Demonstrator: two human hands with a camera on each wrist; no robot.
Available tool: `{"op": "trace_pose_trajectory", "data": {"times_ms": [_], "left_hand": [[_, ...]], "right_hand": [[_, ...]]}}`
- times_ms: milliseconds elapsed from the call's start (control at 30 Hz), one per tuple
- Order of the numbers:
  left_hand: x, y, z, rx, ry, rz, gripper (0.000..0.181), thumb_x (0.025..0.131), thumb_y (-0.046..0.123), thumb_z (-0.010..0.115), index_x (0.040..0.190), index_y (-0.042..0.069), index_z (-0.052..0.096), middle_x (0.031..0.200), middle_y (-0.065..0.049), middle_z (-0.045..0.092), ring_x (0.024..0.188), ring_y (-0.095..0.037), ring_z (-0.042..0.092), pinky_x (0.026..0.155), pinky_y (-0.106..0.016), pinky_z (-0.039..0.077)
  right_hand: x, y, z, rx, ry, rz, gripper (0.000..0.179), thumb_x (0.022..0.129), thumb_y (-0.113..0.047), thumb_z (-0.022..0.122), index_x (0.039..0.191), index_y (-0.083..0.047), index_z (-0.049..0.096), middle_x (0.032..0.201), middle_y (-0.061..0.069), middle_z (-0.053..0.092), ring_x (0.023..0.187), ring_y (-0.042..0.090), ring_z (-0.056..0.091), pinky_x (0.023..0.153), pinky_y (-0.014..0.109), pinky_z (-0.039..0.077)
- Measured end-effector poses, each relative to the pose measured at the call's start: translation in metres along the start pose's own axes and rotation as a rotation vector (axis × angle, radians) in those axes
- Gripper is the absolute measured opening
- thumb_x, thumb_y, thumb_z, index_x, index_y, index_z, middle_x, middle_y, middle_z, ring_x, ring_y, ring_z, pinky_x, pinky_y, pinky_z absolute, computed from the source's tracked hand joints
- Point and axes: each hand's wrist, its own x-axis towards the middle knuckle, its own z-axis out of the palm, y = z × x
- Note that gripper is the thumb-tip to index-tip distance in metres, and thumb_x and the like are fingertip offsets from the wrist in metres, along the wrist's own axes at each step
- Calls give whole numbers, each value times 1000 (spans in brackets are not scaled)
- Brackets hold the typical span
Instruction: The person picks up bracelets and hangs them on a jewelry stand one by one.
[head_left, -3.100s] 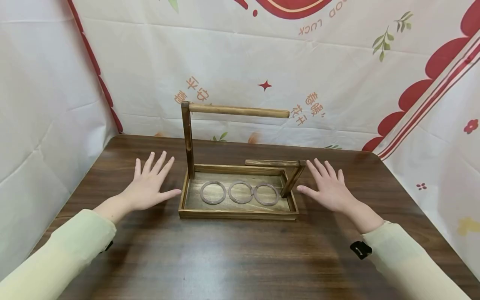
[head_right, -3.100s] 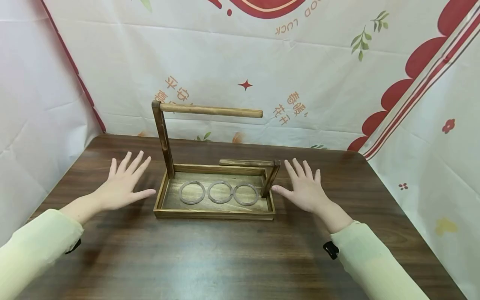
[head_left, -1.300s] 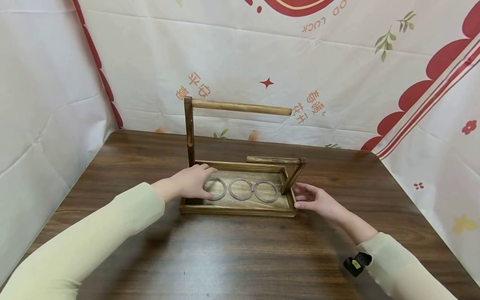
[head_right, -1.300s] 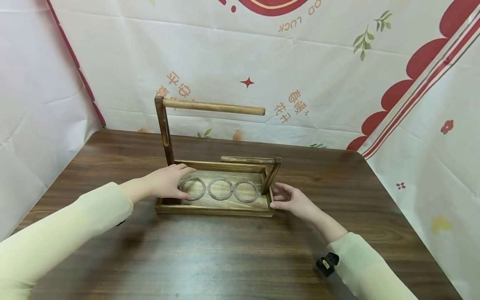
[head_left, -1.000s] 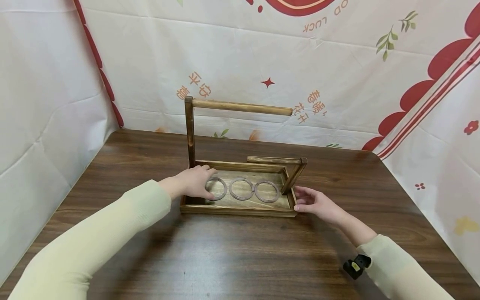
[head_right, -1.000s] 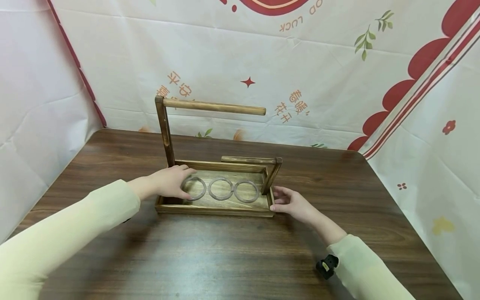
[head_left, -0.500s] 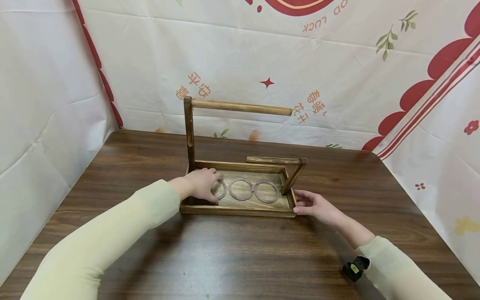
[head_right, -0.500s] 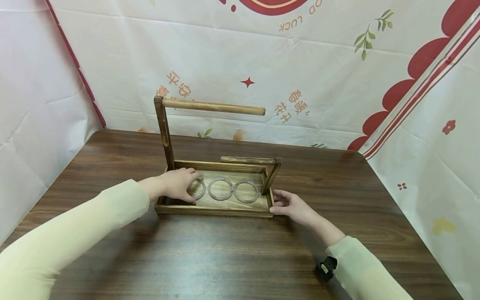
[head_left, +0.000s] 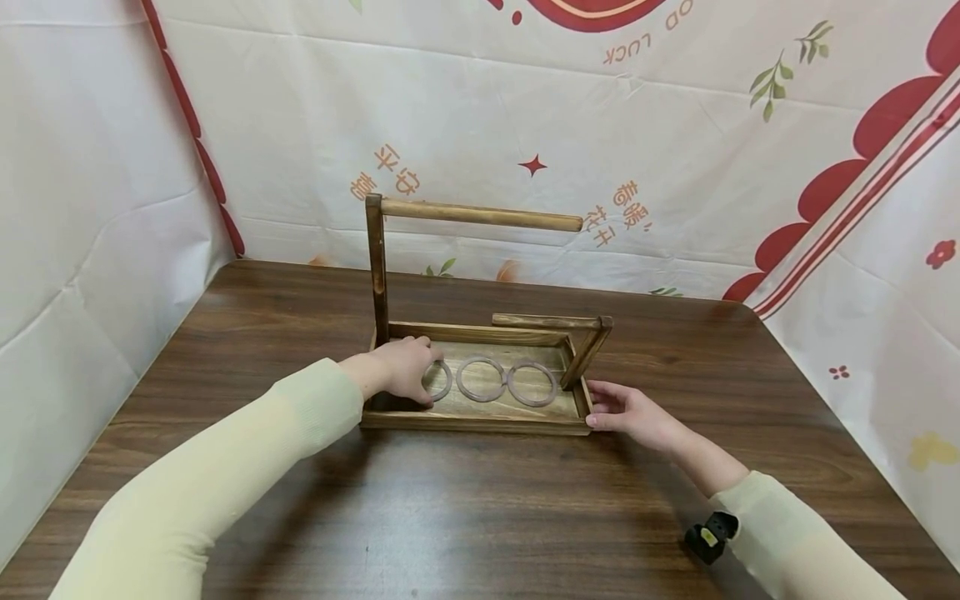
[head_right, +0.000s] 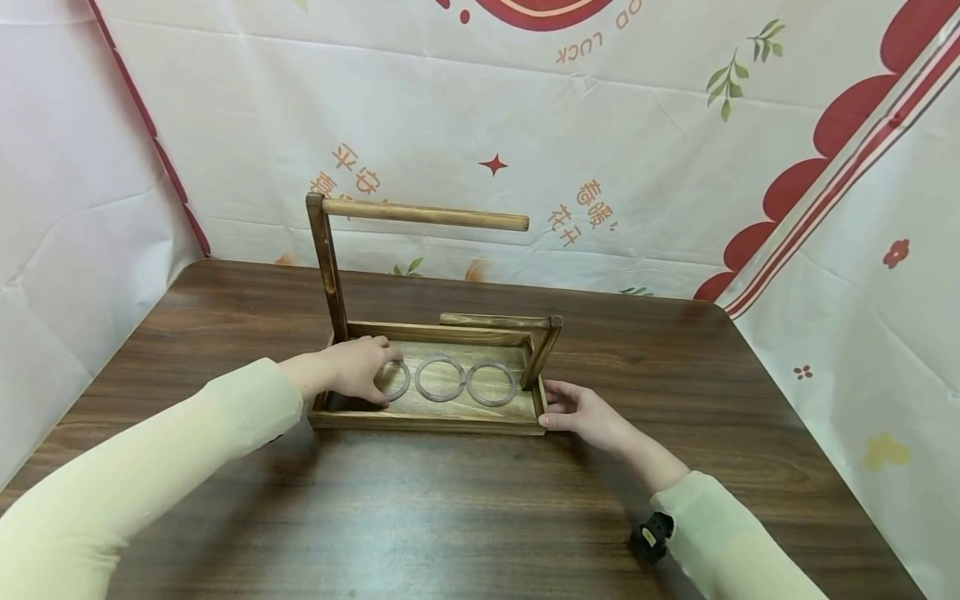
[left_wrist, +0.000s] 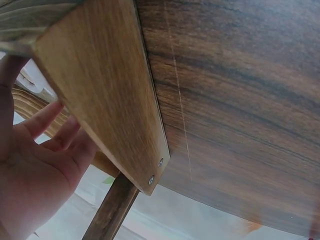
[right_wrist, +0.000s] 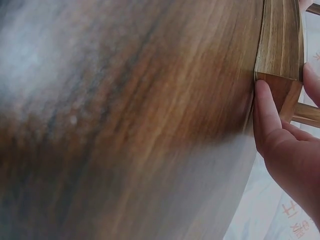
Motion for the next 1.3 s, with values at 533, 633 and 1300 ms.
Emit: {"op": "trace_pose_trajectory", "data": {"times_ms": [533, 633, 1300], "left_hand": [[5, 1, 0, -29, 49, -37, 67, 72, 38, 73, 128, 10, 46, 125, -18, 46, 108, -31, 49, 86, -40, 48], [4, 1, -1, -89, 84, -28, 65, 72, 35, 73, 125, 9, 46, 124, -17, 46, 108, -29, 49, 85, -39, 48], [1, -1, -10, -241, 188, 20, 65, 70, 30, 68, 124, 5, 43, 120, -15, 47, 98, -22, 50, 86, -36, 47]], "right_hand": [[-1, 1, -1, -3, 0, -27, 79, 88, -31, 64, 142, 11, 25, 135, 32, 41, 117, 30, 51, 84, 23, 49], [-1, 2, -1, -14, -8, -72, 82, 87, -36, 64, 141, 13, 26, 132, 32, 44, 112, 21, 54, 83, 22, 49], [0, 1, 0, 19, -18, -10, 69, 90, -17, 61, 141, 13, 25, 136, 34, 41, 123, 41, 46, 86, 24, 50]]}}
